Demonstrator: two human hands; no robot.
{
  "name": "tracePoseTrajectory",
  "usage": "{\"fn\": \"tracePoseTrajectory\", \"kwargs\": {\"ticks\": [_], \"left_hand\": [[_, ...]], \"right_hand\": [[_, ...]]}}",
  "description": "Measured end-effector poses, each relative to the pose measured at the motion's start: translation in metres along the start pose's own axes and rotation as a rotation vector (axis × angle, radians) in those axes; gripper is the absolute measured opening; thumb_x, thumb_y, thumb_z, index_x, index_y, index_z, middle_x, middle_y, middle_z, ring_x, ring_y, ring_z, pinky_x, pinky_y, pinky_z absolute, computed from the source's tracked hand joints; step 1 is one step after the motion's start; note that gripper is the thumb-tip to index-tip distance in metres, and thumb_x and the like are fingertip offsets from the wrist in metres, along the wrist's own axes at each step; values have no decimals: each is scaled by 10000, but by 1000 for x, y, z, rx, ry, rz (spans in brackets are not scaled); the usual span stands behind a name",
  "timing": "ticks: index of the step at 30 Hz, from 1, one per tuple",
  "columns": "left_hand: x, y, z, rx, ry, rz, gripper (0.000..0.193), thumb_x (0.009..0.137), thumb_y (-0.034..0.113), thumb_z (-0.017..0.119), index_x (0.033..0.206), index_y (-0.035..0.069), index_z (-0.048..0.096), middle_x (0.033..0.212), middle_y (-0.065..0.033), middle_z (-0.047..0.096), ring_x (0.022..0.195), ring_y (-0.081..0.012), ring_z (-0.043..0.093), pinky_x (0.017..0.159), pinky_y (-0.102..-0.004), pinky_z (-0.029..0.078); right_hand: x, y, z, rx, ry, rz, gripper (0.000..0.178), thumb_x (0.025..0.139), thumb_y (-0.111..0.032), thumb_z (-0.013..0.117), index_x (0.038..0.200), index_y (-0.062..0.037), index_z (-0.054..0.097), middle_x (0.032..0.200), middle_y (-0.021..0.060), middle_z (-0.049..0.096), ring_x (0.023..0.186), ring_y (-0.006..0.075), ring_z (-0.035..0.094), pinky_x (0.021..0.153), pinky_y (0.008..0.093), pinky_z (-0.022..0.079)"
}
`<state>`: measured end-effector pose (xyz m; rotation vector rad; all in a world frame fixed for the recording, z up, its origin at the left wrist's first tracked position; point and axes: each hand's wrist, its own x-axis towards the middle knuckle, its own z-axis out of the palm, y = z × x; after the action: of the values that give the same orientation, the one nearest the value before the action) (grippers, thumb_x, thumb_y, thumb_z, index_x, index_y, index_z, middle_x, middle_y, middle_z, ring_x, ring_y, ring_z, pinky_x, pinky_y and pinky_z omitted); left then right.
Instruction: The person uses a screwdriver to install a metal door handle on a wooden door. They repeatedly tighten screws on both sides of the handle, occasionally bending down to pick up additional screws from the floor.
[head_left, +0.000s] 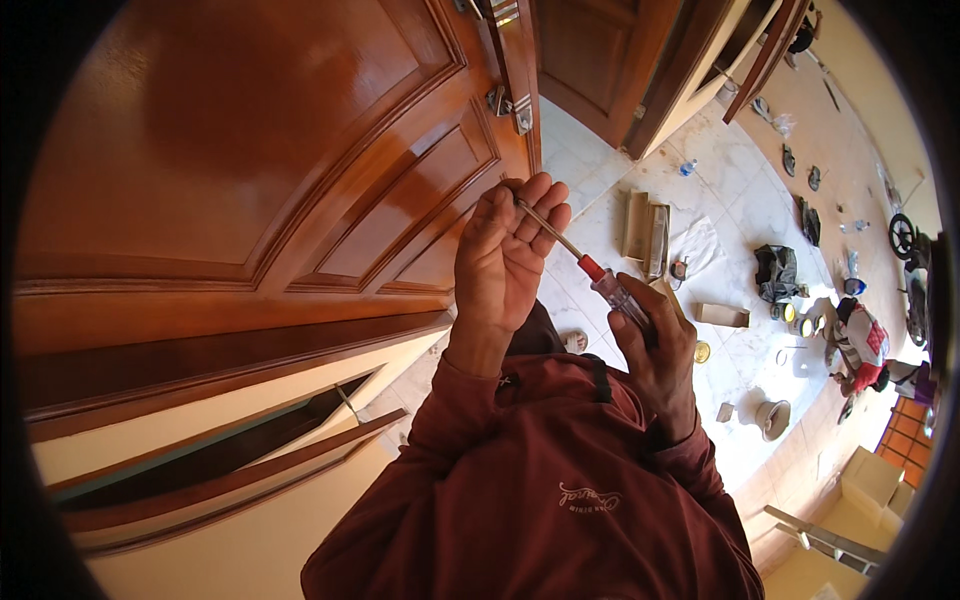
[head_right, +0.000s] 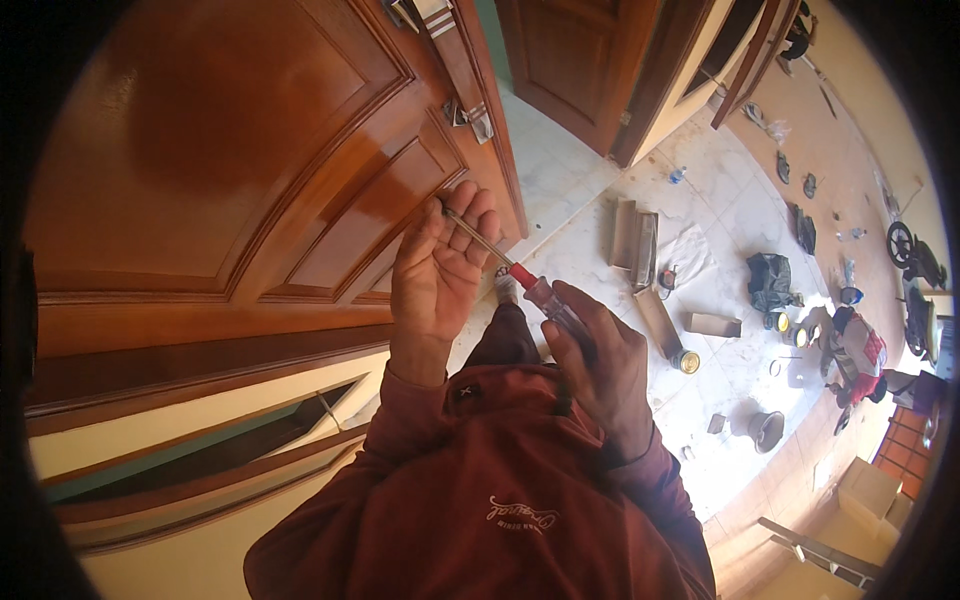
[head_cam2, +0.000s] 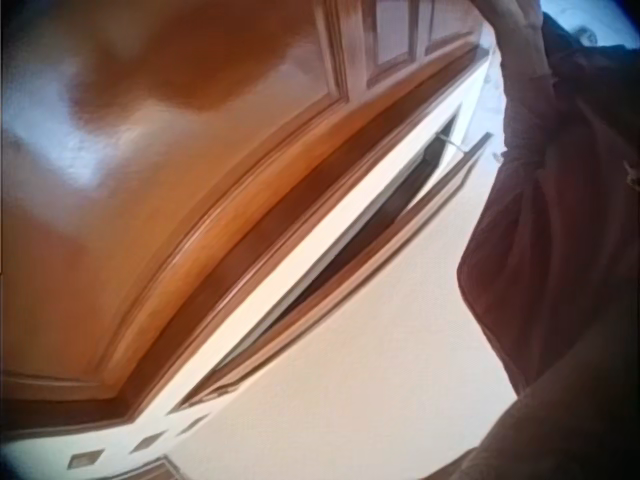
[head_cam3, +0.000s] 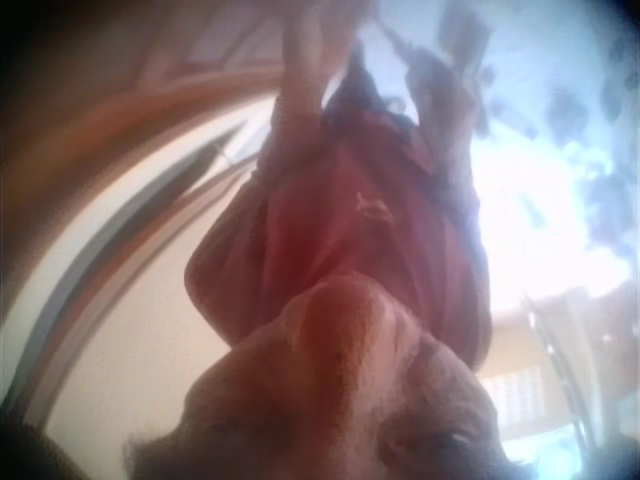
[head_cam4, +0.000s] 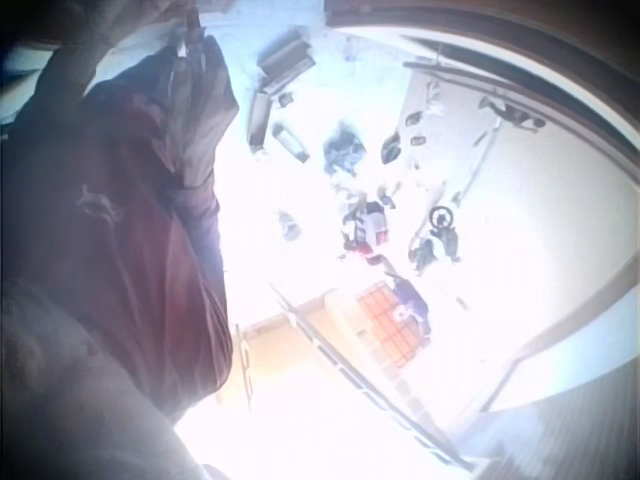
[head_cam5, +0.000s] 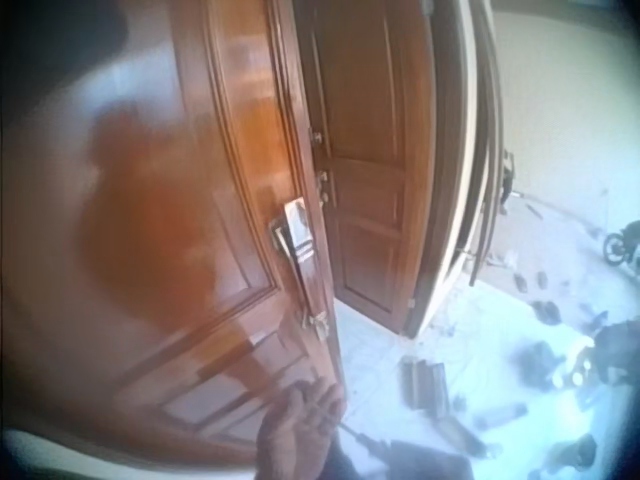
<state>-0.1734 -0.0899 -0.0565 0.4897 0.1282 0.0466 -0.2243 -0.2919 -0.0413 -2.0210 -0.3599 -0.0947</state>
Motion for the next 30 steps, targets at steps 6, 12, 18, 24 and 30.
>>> {"fn": "tracePoseTrajectory", "kwargs": {"ticks": [6,12,18,24,30], "left_hand": [[7,8,6,40,-103,53,264,1011,216,534,1212,46,555,1261,-121,629,1204,-250,586,1085,-418,448],[18,16,8,116,-92,102,227,995,224,573,1178,91,553,1191,-113,652,1147,-242,616,1043,-424,476],[52,27,5,101,-5,45,204,969,240,626,1096,91,570,1064,-134,689,968,-251,695,887,-395,570],[103,38,32,34,24,124,224,937,253,674,1051,76,598,996,-124,699,878,-236,712,801,-377,599],[144,54,42,84,-3,211,194,958,216,642,1034,46,589,958,-150,695,842,-250,715,769,-384,612]], "right_hand": [[4,-2,3,12,21,5,369,878,-112,708,1221,-29,601,859,166,697,696,225,683,623,321,519],[18,-9,9,349,-77,267,341,952,-203,639,1235,-23,578,875,112,686,634,144,586,597,291,481],[40,-28,26,301,-78,220,423,1000,-297,535,1313,-13,514,826,30,594,639,67,479,592,236,404],[92,-47,29,14,-4,99,350,963,-117,578,1297,-38,509,929,186,673,738,248,670,658,338,507],[143,-51,36,-122,67,-88,355,951,-85,590,1293,-24,518,1106,204,685,935,330,711,764,362,544]]}}
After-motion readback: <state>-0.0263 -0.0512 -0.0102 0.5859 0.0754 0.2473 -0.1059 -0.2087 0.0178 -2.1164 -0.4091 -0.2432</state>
